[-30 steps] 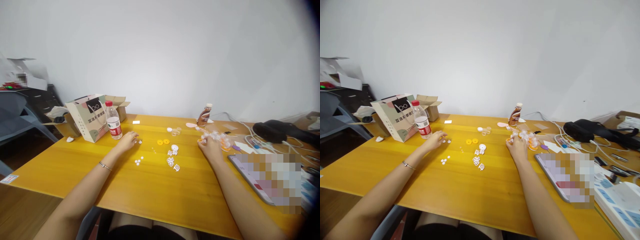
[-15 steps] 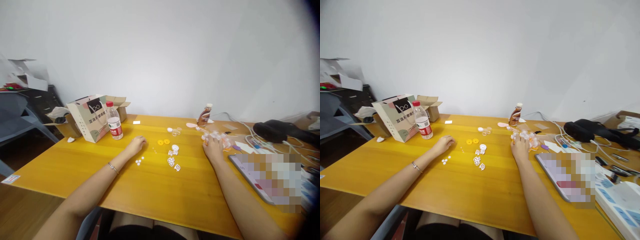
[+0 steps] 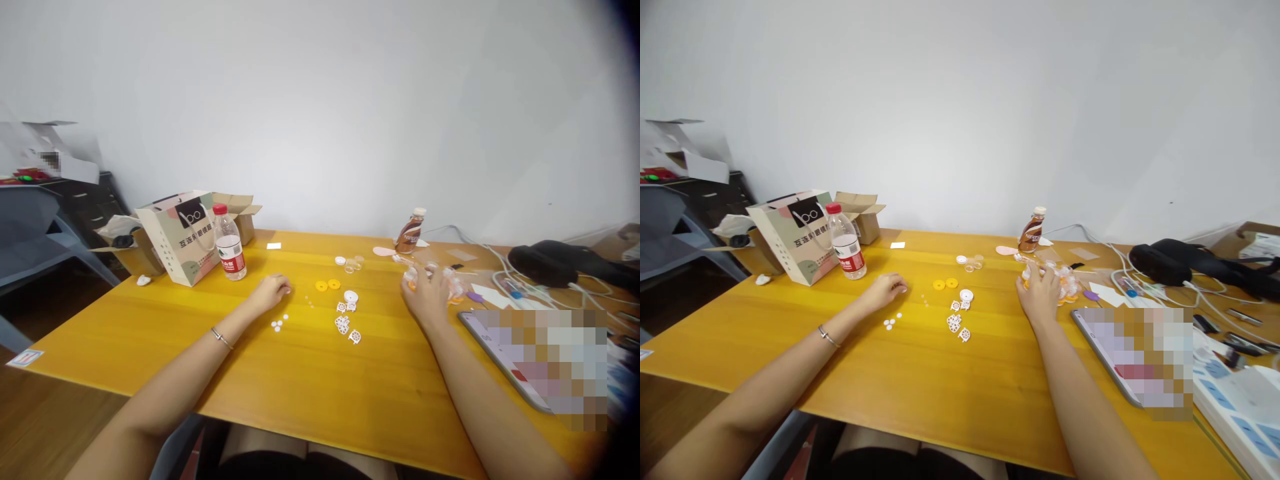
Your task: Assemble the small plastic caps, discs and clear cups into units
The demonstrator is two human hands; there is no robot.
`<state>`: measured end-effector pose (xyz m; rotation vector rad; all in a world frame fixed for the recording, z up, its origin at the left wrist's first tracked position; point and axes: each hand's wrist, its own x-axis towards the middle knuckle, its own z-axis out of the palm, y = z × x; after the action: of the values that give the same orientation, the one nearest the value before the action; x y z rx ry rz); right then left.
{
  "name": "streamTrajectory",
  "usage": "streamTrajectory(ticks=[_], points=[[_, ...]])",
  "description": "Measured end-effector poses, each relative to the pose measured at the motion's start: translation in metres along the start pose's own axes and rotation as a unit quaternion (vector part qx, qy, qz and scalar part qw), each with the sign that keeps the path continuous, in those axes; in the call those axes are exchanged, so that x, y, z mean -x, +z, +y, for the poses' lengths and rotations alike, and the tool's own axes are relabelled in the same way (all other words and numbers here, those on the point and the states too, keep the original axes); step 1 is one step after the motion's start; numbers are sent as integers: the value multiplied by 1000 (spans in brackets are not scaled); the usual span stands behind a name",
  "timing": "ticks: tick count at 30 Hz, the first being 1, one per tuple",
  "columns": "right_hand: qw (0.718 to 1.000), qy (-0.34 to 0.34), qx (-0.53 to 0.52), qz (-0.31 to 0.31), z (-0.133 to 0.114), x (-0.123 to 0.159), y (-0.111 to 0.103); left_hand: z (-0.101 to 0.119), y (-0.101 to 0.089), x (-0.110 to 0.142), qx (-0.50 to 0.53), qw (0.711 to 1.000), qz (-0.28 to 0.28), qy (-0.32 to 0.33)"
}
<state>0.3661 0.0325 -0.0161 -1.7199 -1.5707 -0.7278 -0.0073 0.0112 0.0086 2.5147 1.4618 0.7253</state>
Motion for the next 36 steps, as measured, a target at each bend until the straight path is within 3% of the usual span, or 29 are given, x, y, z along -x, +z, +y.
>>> streamTrajectory(ticks=[2,5,8,11,16,19,24,28,32,36], points=[[999,-18,-28,6,-3,0,-1,22,1,5,26,999,-13,35],[997,-39,-64,4,-8,1,-2,58,7,17,115,974,-98,168],[994,-52,-95,2,-9,2,0,77,16,27,127,961,-142,201],[991,-60,-116,5,-8,3,3,77,23,27,135,969,-125,166],[987,-60,-147,4,-8,4,7,56,28,-1,81,996,0,40],[985,-65,-157,-7,-10,5,6,50,34,-26,17,1000,-6,-16],[983,-57,-174,-9,-10,5,5,56,43,-48,-6,999,-18,-44],[980,-57,-189,-9,-10,5,5,65,26,-31,38,999,-6,-14],[980,-69,-186,-16,-15,5,4,71,0,3,130,982,-83,106],[979,-79,-184,-23,-21,7,1,73,-3,25,125,974,-132,131]])
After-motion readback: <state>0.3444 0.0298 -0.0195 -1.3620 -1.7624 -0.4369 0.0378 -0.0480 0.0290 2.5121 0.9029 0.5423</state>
